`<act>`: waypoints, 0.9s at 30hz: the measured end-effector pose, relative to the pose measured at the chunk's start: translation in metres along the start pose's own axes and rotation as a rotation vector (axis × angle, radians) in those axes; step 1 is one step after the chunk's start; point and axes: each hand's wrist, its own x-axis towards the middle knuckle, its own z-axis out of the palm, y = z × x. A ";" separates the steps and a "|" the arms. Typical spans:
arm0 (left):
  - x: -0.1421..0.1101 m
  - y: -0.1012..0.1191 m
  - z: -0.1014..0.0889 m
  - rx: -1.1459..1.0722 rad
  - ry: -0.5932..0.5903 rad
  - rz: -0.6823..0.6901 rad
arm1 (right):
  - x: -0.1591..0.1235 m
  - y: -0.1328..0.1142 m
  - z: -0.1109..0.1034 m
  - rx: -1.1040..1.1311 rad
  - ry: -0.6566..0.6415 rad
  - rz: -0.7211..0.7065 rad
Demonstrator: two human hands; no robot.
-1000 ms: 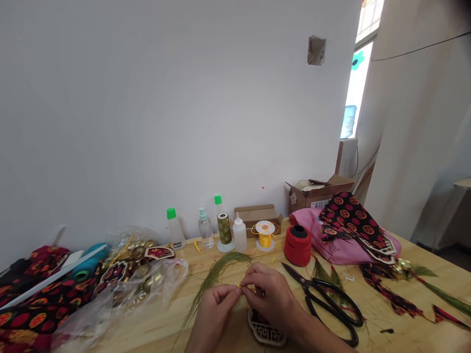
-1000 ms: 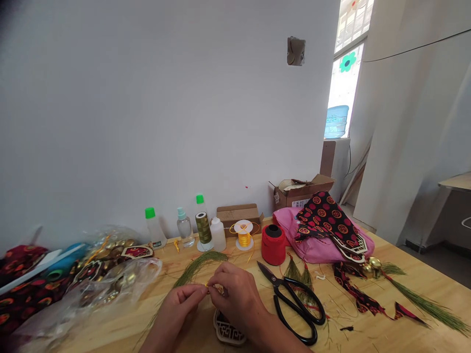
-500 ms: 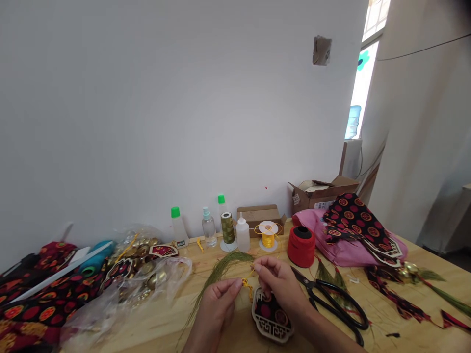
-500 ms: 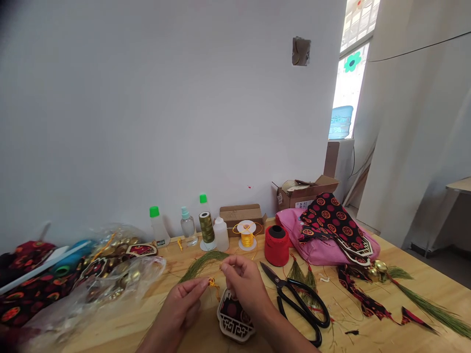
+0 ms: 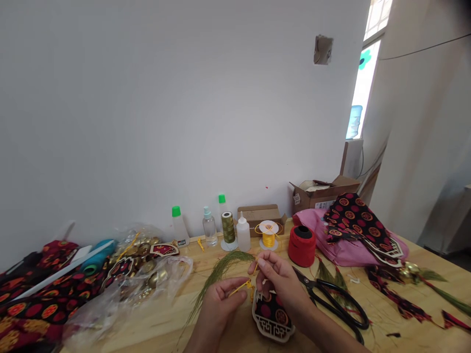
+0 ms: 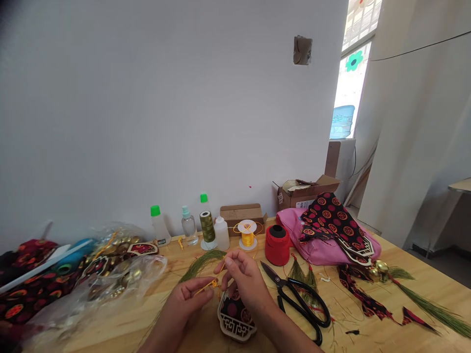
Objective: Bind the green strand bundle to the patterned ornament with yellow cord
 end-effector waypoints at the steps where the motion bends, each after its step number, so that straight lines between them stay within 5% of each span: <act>1: 0.000 0.000 0.000 0.014 -0.017 0.012 | 0.000 0.000 0.000 0.007 -0.006 0.001; 13: 0.002 -0.001 0.000 0.251 -0.036 0.138 | -0.005 -0.001 0.005 0.052 -0.139 0.049; 19: 0.000 -0.001 0.003 0.381 0.028 0.130 | -0.005 -0.003 0.005 0.014 -0.062 -0.050; 27: 0.003 -0.001 0.000 0.251 0.064 0.069 | -0.003 -0.003 0.002 -0.015 0.024 -0.071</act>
